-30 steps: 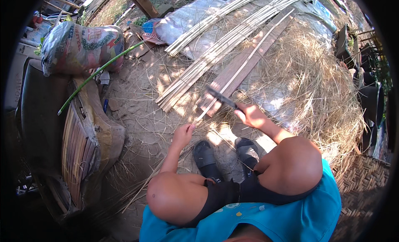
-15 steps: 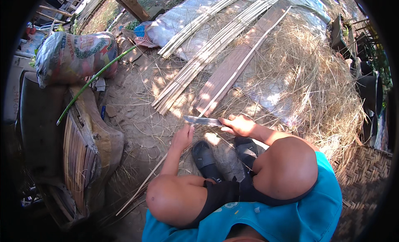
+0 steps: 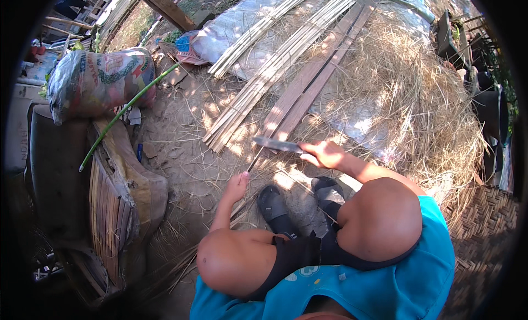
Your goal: The person sits on the ground and uses a knife to split long bamboo strips into thinner pieces. After processing several strips, the person stands, walks through a yard, and enters a workshop where other people are present.
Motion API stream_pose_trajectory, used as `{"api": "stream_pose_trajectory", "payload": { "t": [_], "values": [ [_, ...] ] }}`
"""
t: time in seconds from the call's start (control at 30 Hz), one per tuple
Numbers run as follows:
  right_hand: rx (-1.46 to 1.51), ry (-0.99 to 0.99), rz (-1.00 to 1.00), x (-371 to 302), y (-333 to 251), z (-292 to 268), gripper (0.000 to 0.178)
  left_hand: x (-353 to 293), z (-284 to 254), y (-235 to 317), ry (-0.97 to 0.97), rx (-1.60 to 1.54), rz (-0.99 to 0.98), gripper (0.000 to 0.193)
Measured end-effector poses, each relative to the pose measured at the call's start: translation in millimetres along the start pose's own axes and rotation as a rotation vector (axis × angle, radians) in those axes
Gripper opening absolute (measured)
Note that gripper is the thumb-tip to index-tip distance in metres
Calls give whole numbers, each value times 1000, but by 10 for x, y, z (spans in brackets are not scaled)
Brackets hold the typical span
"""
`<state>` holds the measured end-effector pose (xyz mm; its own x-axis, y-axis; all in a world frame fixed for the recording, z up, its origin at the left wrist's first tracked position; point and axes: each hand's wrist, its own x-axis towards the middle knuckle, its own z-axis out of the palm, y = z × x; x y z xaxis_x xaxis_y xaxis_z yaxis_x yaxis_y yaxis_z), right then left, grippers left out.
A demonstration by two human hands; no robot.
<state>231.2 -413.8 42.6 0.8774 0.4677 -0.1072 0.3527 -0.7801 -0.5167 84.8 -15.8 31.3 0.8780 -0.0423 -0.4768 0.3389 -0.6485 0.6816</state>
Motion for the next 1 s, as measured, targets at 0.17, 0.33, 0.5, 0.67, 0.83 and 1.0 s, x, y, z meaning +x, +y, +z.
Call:
{"api": "stream_pose_trajectory", "payload": {
  "t": [0.17, 0.33, 0.5, 0.67, 0.83, 1.0],
  "values": [
    [156, -84, 280, 325, 158, -529, 52, -329, -125, -205, 43, -11, 4, 54],
    [-54, 218, 337, 437, 922, -697, 42, -1098, -250, -822, 23, -12, -306, 55],
    [55, 288, 269, 423, 786, -572, 40, -980, -180, -775, 11, 17, -231, 50],
    [122, -227, -243, -300, -619, 343, 44, -8, 155, 368, 191, 327, 68, 45],
    [37, 207, 380, 340, 789, -763, 34, -301, 60, -69, 124, 509, 23, 42],
    [83, 233, 472, 557, 579, -914, 34, -164, -52, -78, 51, 193, 7, 51]
  ]
}}
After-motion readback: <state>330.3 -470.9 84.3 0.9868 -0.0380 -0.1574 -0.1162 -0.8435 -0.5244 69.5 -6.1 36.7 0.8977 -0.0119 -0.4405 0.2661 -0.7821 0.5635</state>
